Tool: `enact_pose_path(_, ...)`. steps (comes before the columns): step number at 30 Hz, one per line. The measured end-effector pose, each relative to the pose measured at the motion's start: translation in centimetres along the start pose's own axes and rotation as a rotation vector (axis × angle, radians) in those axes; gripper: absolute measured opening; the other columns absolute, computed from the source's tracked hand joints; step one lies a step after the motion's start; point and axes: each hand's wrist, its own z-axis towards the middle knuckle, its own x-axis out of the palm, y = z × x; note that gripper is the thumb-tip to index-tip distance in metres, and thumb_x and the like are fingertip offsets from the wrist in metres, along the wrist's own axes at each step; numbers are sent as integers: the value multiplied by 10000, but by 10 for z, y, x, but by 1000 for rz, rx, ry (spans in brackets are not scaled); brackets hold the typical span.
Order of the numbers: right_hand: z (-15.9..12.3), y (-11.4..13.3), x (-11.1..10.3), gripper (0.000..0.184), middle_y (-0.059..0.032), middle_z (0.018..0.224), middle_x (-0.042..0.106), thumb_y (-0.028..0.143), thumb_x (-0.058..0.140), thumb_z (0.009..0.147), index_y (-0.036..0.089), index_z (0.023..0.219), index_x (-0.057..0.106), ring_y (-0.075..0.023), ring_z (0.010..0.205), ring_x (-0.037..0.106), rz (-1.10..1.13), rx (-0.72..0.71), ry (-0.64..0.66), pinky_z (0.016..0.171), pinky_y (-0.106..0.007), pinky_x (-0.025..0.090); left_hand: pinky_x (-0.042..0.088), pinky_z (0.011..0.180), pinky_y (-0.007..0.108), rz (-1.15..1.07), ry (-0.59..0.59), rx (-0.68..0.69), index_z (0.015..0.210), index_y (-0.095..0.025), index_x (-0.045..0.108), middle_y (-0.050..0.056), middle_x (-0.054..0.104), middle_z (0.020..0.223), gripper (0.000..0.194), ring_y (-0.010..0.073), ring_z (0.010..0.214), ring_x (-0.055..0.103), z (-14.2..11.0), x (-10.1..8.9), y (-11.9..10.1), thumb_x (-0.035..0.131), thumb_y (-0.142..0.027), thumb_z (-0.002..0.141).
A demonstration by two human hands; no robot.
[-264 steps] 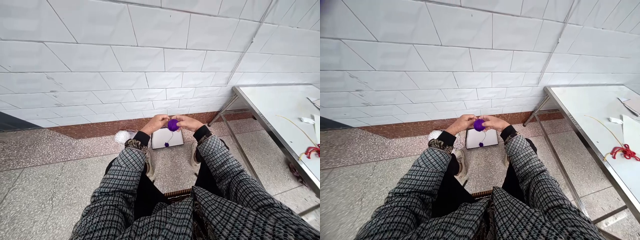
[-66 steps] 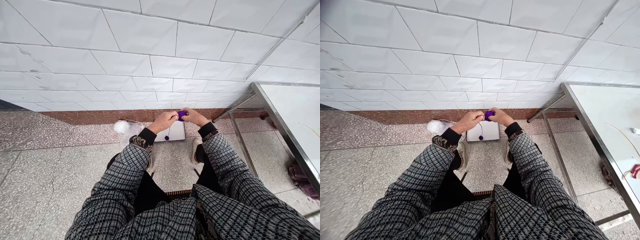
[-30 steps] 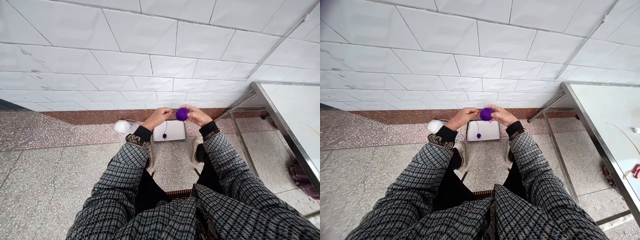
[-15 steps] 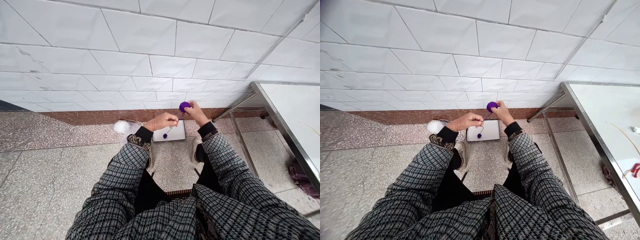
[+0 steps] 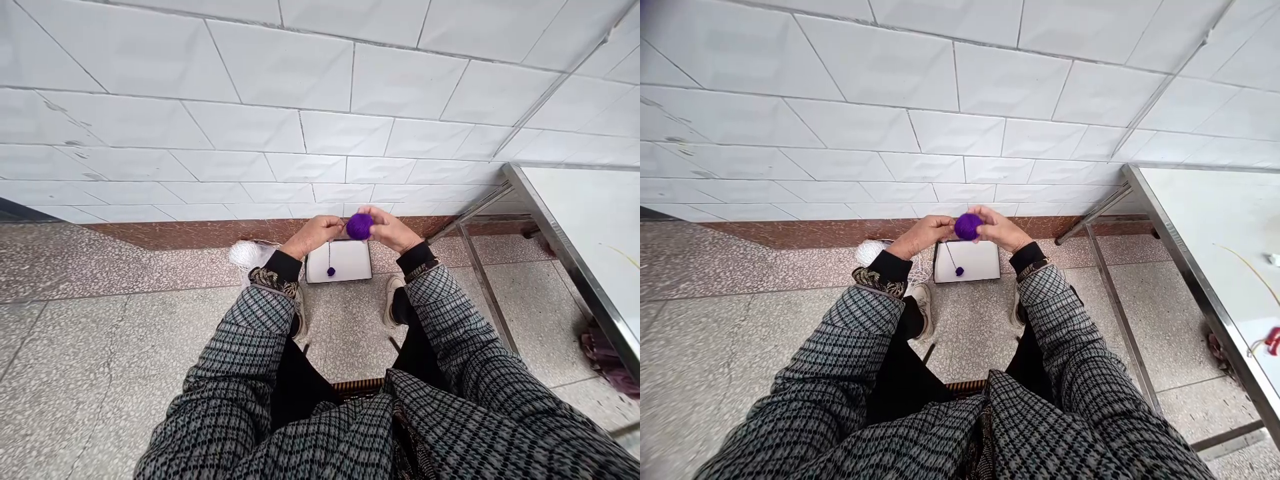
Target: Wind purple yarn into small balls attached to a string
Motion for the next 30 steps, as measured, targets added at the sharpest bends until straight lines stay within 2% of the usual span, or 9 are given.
enact_pose_path(6,11,-5,-8,525,-7,961,601,410,794,691,244,1071,471,-107,707,576,77,-109,-357,670,-263,534,405,626,237,122,228,93,790,-154,636,-9,566,682,202,114,624,516,-4,12,-11,522,-314,839)
enact_pose_path(12,17,-19,-13,394,-16,1024,584,281,689,705,221,1024,467,-117,740,560,-318,-53,-546,703,-294,511,417,650,246,124,260,173,813,-151,669,4,606,714,241,118,644,531,-8,12,-18,535,-347,854)
enact_pose_path(14,15,-21,-12,382,-21,999,589,225,675,691,202,1026,493,-139,794,562,-478,30,-473,752,-319,511,416,654,249,95,174,185,811,-149,663,6,602,722,239,117,645,523,-8,10,-16,536,-348,851)
enact_pose_path(16,11,-20,-8,374,-23,963,600,186,679,678,186,1021,529,-155,838,562,-552,132,-260,783,-328,511,406,646,250,72,67,173,797,-148,647,0,577,696,234,116,633,505,-8,7,-13,532,-345,846)
enact_pose_path(19,2,-12,-2,378,-27,974,612,153,694,668,181,1024,571,-150,845,556,-467,208,111,748,-299,517,391,633,251,61,-39,133,791,-148,627,-14,537,659,233,120,624,484,-6,3,-8,526,-353,837)
enact_pose_path(21,-2,-5,-1,411,-33,1004,612,185,721,675,187,1054,564,-143,837,563,-299,162,198,705,-276,519,392,634,251,53,-74,122,777,-152,610,-16,529,662,235,125,638,482,-5,1,-5,527,-364,835)
enact_pose_path(23,-3,-1,-2,476,-38,1024,608,280,758,687,205,1100,533,-142,821,578,-104,52,126,669,-267,522,388,633,249,41,-76,114,762,-157,593,-20,513,654,232,124,636,474,-3,1,-3,523,-365,837)
enact_pose_path(26,-1,3,-8,537,-26,1007,601,431,770,709,249,1126,485,-138,785,581,107,-146,-130,662,-271,536,384,638,247,25,-14,101,776,-158,596,-16,531,684,222,113,625,470,-2,4,-4,511,-352,844)
enact_pose_path(30,7,1,-15,508,-8,979,600,450,755,732,276,1109,461,-127,764,587,171,-239,-391,701,-274,550,395,660,251,73,105,123,788,-157,626,0,579,730,226,114,642,486,-4,9,-10,514,-343,850)
